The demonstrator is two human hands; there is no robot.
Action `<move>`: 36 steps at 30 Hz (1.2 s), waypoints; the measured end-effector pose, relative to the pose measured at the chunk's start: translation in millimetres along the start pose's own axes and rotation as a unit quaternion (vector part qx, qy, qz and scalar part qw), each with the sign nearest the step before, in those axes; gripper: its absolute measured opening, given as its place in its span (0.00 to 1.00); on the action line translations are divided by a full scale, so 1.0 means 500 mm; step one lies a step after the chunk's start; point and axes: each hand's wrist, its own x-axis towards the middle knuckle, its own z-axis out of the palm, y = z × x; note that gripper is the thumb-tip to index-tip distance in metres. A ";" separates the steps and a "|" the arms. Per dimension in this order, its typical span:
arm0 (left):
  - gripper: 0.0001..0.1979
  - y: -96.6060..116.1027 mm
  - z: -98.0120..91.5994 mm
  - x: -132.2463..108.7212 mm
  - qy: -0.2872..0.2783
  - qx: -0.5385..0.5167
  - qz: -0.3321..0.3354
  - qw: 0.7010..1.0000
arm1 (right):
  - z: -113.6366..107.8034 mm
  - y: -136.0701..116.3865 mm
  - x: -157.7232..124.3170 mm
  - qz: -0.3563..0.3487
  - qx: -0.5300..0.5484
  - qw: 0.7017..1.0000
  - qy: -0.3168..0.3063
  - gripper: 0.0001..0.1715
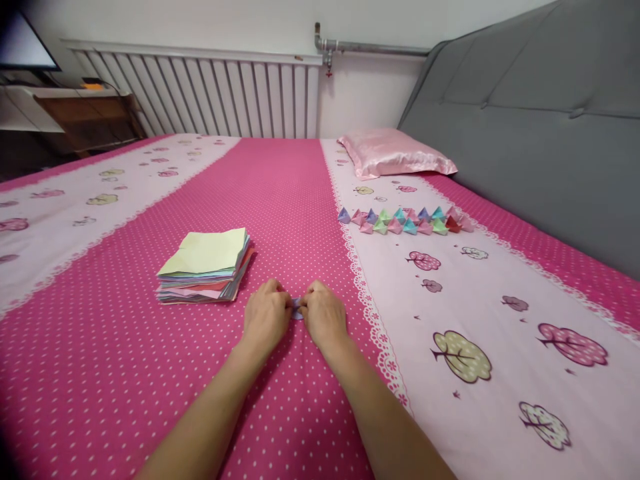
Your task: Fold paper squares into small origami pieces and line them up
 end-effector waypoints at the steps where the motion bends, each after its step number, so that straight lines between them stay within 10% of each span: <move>1: 0.13 -0.001 0.000 0.000 0.003 -0.006 0.003 1.000 | -0.002 0.000 0.001 0.000 0.000 1.000 -0.001 0.08; 36: 0.11 -0.005 0.016 0.005 -0.003 -0.041 0.066 0.997 | -0.023 -0.023 -0.011 0.103 -0.145 0.983 -0.050 0.10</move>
